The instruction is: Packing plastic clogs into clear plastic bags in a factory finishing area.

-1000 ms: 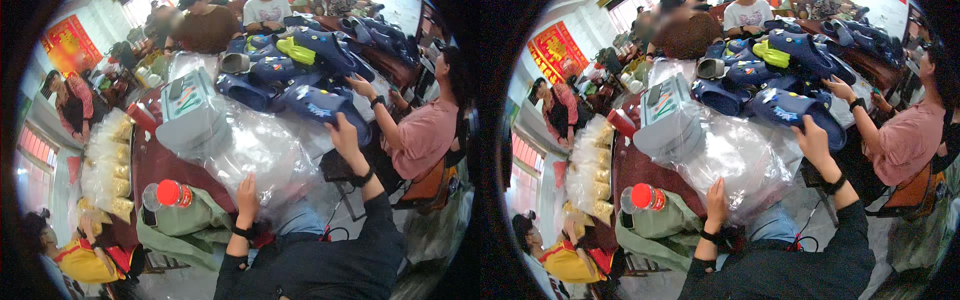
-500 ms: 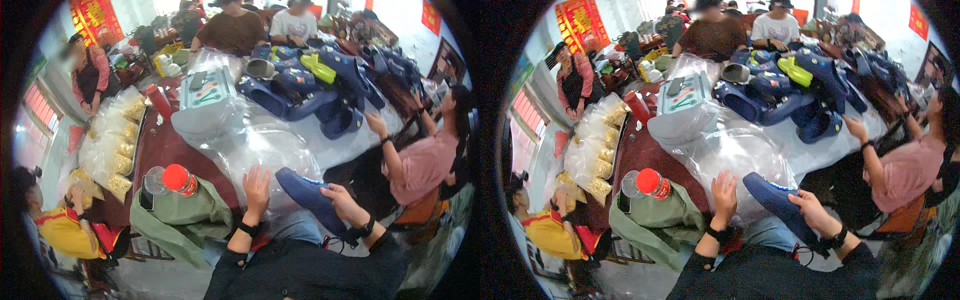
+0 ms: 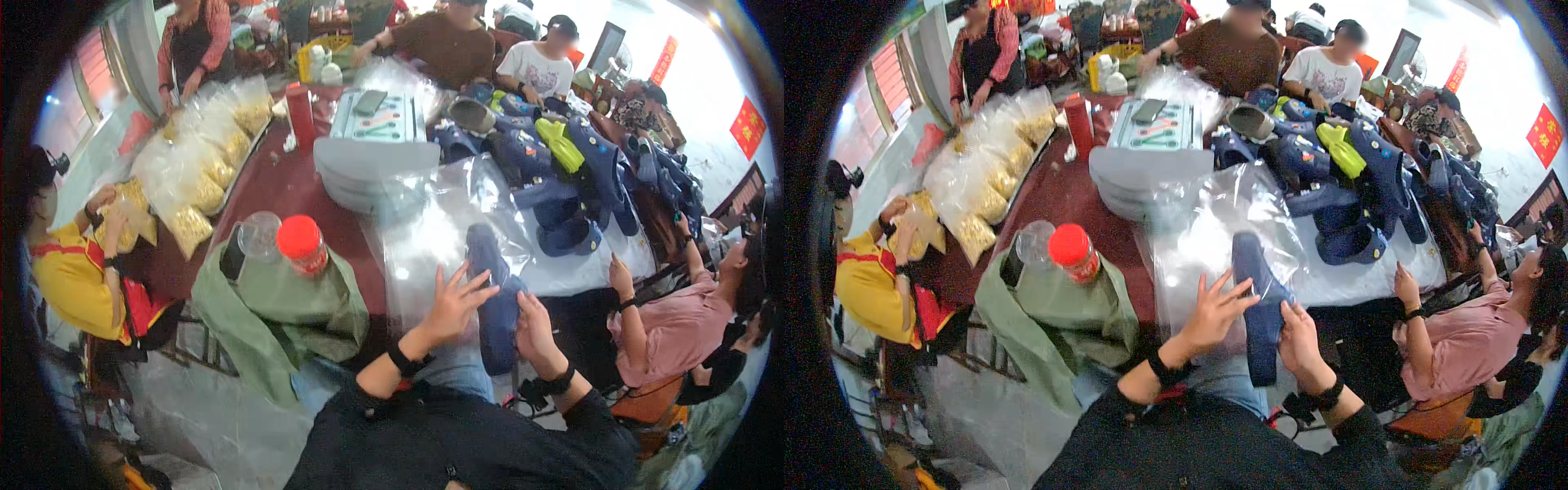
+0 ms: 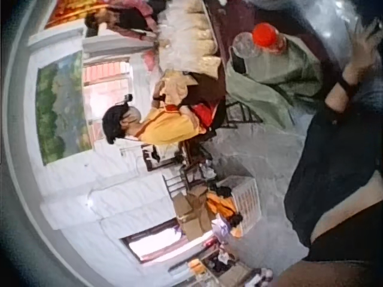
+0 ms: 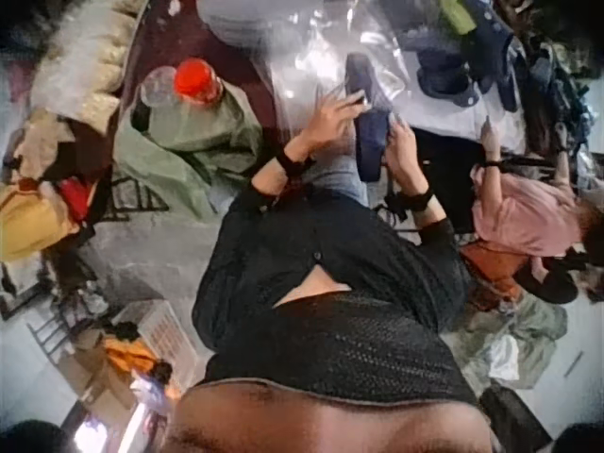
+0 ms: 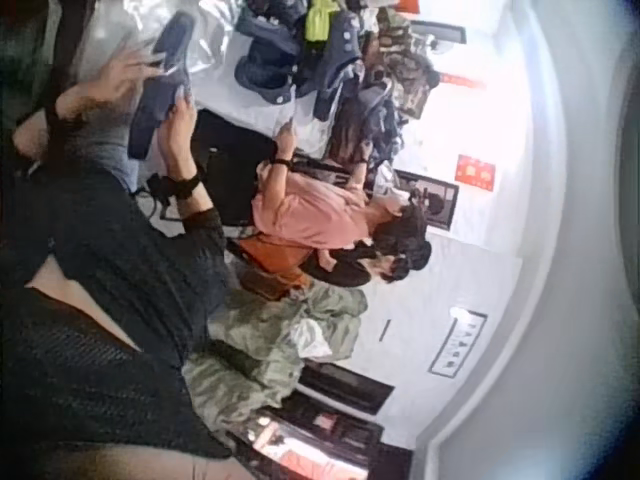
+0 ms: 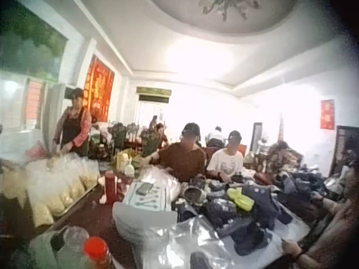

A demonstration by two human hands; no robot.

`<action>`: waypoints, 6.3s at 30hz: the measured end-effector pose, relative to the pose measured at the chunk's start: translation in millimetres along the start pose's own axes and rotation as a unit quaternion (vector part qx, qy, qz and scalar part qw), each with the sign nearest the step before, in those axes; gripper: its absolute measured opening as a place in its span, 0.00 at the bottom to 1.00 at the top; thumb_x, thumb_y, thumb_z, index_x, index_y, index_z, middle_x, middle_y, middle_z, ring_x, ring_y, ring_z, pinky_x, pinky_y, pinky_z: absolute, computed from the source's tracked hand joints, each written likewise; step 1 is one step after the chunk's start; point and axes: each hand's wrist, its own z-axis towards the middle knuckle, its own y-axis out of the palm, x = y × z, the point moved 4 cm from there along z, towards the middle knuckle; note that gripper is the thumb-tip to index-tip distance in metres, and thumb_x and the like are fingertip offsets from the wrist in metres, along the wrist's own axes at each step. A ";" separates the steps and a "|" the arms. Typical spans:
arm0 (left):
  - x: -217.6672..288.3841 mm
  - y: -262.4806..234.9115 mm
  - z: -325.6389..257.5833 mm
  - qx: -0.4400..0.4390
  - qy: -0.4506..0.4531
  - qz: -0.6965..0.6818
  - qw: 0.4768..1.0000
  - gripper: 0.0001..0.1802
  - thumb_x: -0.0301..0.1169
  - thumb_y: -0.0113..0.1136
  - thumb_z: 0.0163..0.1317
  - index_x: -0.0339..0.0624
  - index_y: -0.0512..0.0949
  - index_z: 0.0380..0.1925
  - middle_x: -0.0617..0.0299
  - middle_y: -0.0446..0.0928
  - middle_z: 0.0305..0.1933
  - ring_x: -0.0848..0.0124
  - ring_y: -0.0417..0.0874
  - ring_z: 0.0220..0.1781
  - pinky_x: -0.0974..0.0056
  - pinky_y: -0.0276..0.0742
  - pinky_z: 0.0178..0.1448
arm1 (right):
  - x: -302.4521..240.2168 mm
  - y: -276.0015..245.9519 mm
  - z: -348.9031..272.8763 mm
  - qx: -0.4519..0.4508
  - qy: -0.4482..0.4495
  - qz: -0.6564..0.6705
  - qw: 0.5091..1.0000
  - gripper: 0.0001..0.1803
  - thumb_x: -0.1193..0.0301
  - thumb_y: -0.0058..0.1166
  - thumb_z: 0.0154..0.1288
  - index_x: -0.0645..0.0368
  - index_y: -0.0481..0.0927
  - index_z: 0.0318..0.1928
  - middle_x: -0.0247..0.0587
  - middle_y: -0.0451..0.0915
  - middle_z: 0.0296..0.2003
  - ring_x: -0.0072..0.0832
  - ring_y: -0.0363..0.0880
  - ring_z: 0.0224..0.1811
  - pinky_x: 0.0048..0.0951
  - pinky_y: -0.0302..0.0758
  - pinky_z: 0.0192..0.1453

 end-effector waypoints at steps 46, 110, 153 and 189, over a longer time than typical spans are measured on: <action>-78.1 17.6 -64.2 0.103 -0.323 -0.095 0.936 0.21 0.28 0.48 0.66 0.39 0.68 0.60 0.45 0.75 0.53 0.57 0.79 0.49 0.62 0.72 0.53 | 87.6 49.2 73.4 0.055 -0.360 -0.437 0.822 0.48 0.71 0.61 0.52 0.65 0.46 0.68 0.61 0.62 0.61 0.48 0.62 0.63 0.37 0.61 0.65; -14.5 -21.6 -29.9 0.047 -0.170 -0.086 0.981 0.46 0.43 0.65 0.53 0.38 0.52 0.66 0.42 0.59 0.66 0.49 0.60 0.66 0.49 0.56 0.67 | 20.4 21.7 67.3 0.107 -0.363 -0.628 0.680 0.34 0.76 0.60 0.44 0.51 0.69 0.57 0.58 0.63 0.58 0.56 0.72 0.50 0.44 0.73 0.51; -14.0 -16.7 -44.2 0.035 -0.194 0.108 0.974 0.14 0.25 0.56 0.57 0.41 0.73 0.46 0.51 0.77 0.31 0.53 0.78 0.32 0.55 0.73 0.36 | -122.5 -17.7 216.0 0.229 -0.373 -0.619 0.652 0.33 0.57 0.60 0.54 0.61 0.68 0.56 0.52 0.75 0.51 0.50 0.76 0.49 0.44 0.74 0.50; -7.7 -26.3 -13.6 0.091 -0.172 -0.004 0.981 0.16 0.32 0.55 0.62 0.45 0.74 0.50 0.49 0.77 0.25 0.54 0.79 0.24 0.56 0.71 0.27 | 40.1 -30.1 -64.4 -0.107 -0.404 -0.671 0.612 0.28 0.68 0.59 0.53 0.59 0.72 0.56 0.57 0.72 0.53 0.51 0.70 0.56 0.49 0.64 0.62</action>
